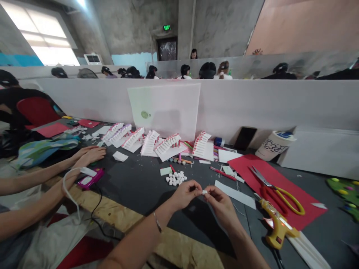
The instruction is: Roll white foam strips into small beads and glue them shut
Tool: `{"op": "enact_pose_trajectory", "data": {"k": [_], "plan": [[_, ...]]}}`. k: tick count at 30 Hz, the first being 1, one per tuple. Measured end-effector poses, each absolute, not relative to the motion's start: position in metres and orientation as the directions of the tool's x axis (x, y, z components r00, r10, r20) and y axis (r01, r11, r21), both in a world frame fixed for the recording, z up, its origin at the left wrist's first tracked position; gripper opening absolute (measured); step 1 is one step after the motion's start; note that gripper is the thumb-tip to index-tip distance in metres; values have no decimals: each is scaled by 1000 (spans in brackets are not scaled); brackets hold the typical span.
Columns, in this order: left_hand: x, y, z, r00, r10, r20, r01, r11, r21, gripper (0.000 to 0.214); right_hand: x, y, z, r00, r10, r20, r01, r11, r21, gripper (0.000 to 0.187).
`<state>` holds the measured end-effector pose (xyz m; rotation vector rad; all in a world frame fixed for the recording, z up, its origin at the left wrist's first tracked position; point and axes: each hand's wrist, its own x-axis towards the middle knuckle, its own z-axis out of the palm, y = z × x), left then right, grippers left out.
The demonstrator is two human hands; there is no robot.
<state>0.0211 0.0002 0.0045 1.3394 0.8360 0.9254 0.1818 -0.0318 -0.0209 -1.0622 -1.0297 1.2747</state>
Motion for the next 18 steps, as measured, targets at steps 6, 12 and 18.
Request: {"op": "enact_pose_trajectory", "data": {"k": [6, 12, 18], "plan": [[21, 0, 5, 411, 911, -28, -136, 92, 986, 44, 187, -33, -16, -15, 1000, -3, -163, -6, -987, 36], [21, 3, 4, 484, 874, -49, -183, 156, 971, 45, 192, -36, -10, -78, 994, -79, -184, -92, -979, 37], [22, 7, -1, 468, 884, 1, -187, 98, 978, 41, 194, -35, -8, -105, 987, -118, -211, -138, -968, 37]]}}
